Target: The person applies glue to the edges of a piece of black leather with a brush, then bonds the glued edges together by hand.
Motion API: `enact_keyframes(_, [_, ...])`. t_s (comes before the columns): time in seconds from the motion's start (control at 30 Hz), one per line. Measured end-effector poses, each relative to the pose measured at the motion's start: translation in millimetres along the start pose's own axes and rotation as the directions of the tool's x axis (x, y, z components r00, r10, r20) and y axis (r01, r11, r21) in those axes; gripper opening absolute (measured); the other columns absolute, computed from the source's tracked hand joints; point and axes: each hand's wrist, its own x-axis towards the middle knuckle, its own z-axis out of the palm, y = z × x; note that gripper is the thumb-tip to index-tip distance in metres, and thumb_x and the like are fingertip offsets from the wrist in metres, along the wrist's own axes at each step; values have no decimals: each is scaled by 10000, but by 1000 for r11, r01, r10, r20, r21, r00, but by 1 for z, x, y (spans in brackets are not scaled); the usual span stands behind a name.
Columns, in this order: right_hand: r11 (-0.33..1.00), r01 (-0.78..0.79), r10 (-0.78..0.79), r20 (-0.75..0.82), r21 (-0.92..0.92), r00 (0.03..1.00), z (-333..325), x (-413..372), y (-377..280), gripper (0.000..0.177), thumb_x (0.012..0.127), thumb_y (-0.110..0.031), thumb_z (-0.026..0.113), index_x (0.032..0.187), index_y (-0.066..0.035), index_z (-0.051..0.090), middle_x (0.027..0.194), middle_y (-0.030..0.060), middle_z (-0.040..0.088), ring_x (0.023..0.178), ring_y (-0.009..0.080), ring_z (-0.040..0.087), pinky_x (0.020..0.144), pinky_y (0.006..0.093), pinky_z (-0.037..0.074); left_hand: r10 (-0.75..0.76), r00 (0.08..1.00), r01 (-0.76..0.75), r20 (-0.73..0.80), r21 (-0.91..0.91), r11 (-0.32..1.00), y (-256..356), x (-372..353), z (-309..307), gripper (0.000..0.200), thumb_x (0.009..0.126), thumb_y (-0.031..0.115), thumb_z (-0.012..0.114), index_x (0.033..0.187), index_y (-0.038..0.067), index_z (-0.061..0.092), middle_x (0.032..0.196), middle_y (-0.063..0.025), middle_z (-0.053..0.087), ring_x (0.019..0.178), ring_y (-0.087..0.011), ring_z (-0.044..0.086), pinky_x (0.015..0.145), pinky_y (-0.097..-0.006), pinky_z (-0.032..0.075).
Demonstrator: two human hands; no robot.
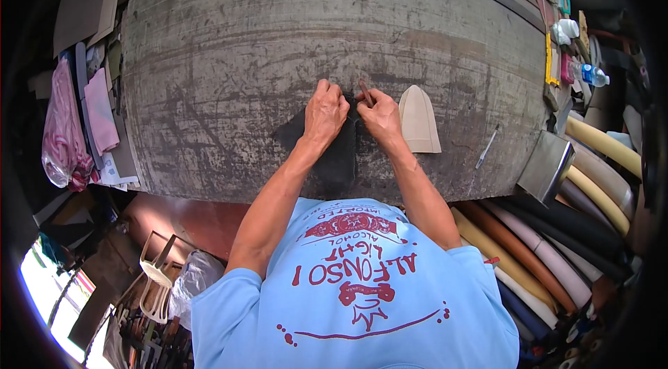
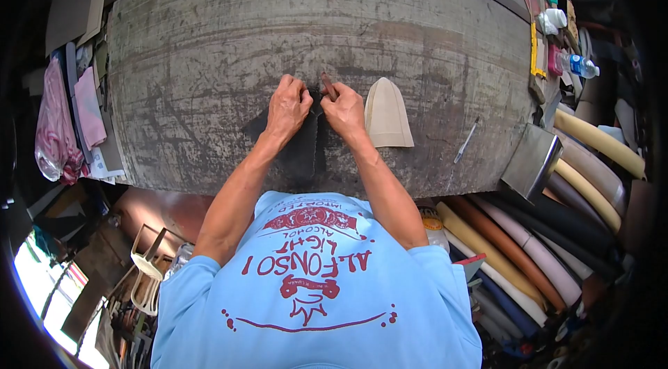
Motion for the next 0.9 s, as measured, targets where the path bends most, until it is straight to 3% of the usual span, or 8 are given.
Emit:
enact_keyframes(0.17, [996, 85, -85, 0, -19, 996, -2, 6, 2, 264, 894, -192, 681, 1038, 29, 673, 831, 91, 659, 803, 155, 605, 723, 313, 480, 30, 998, -30, 46, 2, 1000, -5, 5, 3, 126, 882, 92, 631, 925, -23, 656, 948, -169, 581, 822, -378, 629, 734, -461, 512])
enact_keyframes(0.27, [993, 119, -118, -274, -14, 954, -8, 6, -6, 296, 970, -267, 623, 1003, 24, 667, 813, 90, 651, 830, 163, 598, 745, 312, 479, 34, 996, -35, 86, 12, 999, -3, 9, 2, 135, 883, 109, 631, 931, -9, 678, 960, -171, 597, 833, -370, 635, 757, -460, 513])
enact_keyframes(0.37, [849, 136, 5, -265, 511, 964, -25, 3, -22, 414, 1042, -368, 507, 978, 12, 658, 784, 76, 634, 856, 163, 580, 768, 324, 472, 15, 995, -16, 100, 0, 1000, -7, 10, 4, 148, 879, 137, 648, 922, 4, 697, 931, -165, 612, 839, -356, 641, 762, -453, 513])
enact_keyframes(0.4, [913, 215, -121, -271, 348, 955, -30, 2, -27, 567, 1063, -491, 410, 1051, 21, 653, 759, 56, 614, 777, 144, 590, 698, 306, 492, 15, 994, -14, 106, -13, 1000, -11, 11, 6, 150, 877, 145, 657, 915, 7, 700, 911, -162, 616, 838, -350, 642, 756, -448, 512])
enact_keyframes(0.5, [826, 105, -79, -71, 554, 994, -31, -13, -50, 639, 1076, -526, 342, 1148, 38, 635, 787, 87, 644, 678, 107, 591, 595, 273, 491, -31, 989, 39, 143, -50, 998, -11, 13, 5, 163, 868, 168, 684, 907, 12, 711, 856, -154, 619, 829, -330, 645, 736, -436, 508])
enact_keyframes(0.63, [727, 207, -107, -189, 655, 976, 4, -21, -49, 474, 1069, -345, 488, 1242, 85, 585, 1049, 142, 688, 815, 160, 706, 729, 278, 619, -121, 975, 139, 187, -88, 986, -5, 12, -3, 167, 861, 159, 681, 940, 24, 739, 853, -154, 612, 864, -341, 631, 759, -444, 509])
enact_keyframes(0.67, [718, 241, -145, -199, 653, 969, 12, -18, -37, 427, 1056, -260, 525, 1293, 95, 551, 1275, 210, 612, 961, 224, 709, 837, 321, 630, -124, 976, 142, 180, -96, 985, -6, 12, -2, 166, 862, 159, 682, 942, 27, 743, 847, -154, 613, 862, -341, 631, 757, -443, 508])
enact_keyframes(0.9, [731, 160, -74, -156, 664, 985, 24, -28, -38, 452, 1069, -284, 488, 1404, 20, 508, 1397, 189, 535, 1128, 240, 641, 913, 339, 602, -125, 978, 148, 167, -130, 980, -7, 10, -1, 157, 867, 144, 685, 954, 34, 754, 856, -153, 617, 869, -343, 632, 754, -441, 506])
